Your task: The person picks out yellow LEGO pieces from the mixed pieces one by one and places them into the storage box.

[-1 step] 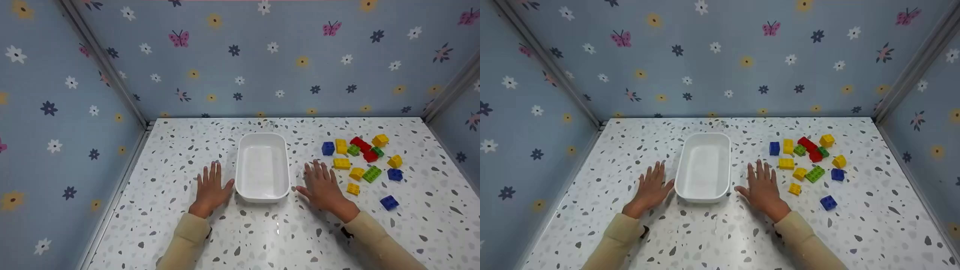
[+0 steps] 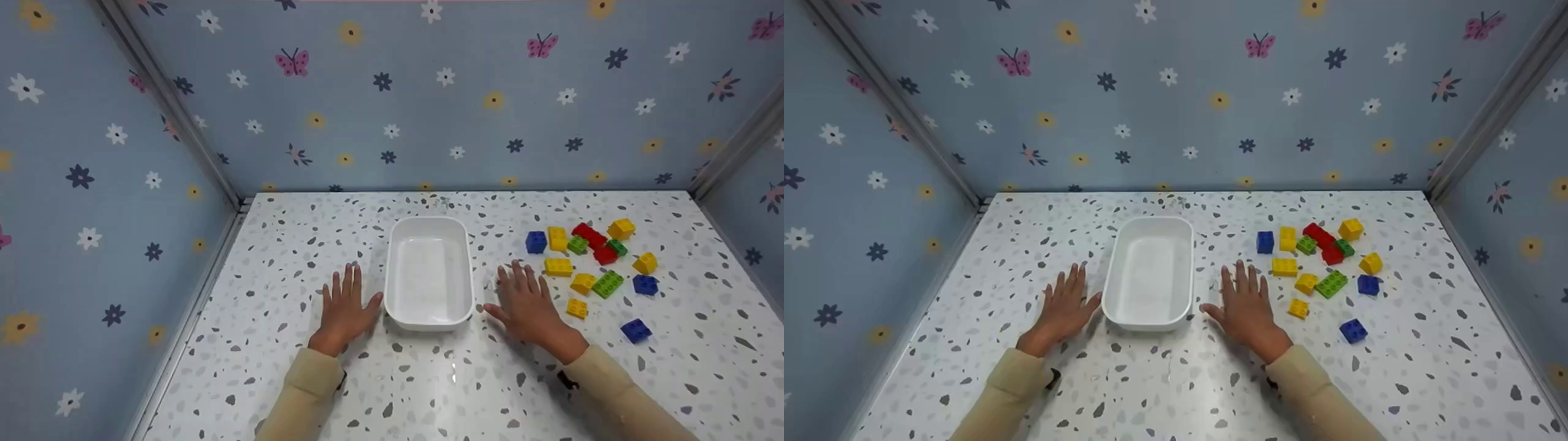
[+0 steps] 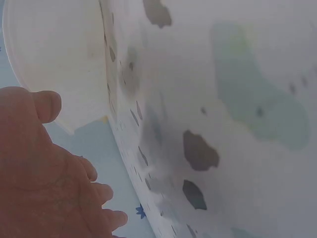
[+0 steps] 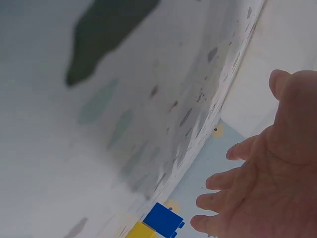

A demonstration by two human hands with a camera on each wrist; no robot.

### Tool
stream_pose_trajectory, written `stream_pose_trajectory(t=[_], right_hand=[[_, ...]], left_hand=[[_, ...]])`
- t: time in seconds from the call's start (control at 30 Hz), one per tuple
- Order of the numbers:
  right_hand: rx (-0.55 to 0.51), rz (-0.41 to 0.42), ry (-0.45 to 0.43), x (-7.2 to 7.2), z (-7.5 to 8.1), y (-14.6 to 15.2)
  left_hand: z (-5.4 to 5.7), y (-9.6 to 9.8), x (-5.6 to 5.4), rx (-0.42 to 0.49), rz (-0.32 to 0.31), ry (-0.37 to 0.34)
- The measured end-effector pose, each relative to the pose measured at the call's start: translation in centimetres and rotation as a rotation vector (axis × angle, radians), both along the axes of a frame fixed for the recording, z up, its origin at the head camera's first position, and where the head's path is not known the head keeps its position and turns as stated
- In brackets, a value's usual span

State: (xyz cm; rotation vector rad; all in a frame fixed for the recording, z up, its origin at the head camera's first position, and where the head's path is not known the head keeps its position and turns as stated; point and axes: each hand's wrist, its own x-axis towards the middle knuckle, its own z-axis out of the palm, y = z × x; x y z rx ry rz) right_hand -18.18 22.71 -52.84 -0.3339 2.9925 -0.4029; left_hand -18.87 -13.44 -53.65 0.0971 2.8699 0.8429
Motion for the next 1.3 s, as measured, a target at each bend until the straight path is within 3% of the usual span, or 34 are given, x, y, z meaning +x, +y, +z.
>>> stream_pose_trajectory(t=[0.13, 0.37, 0.57, 1.07, 1.3], right_hand=[[-0.025, -0.009, 0.046, 0.2, 0.6, 0.5], [-0.070, -0.054, 0.127, 0.6, 1.9, 1.9], [-0.048, -0.101, 0.181, 1.1, 2.3, 3.6], [-0.047, -0.113, 0.237, 2.3, 2.1, 6.9], [-0.046, -0.162, 0.202, 2.6, 2.1, 7.8]], left_hand=[[0.4, 0.3, 0.0, 0.062, 0.029, -0.037], [1.2, 1.0, 0.3, 0.356, 0.108, -0.127], [1.8, 1.7, 0.6, 0.548, 0.136, -0.145], [2.3, 3.2, 0.9, 0.637, 0.221, -0.132], [2.3, 3.7, 1.0, 0.659, 0.250, -0.128]])
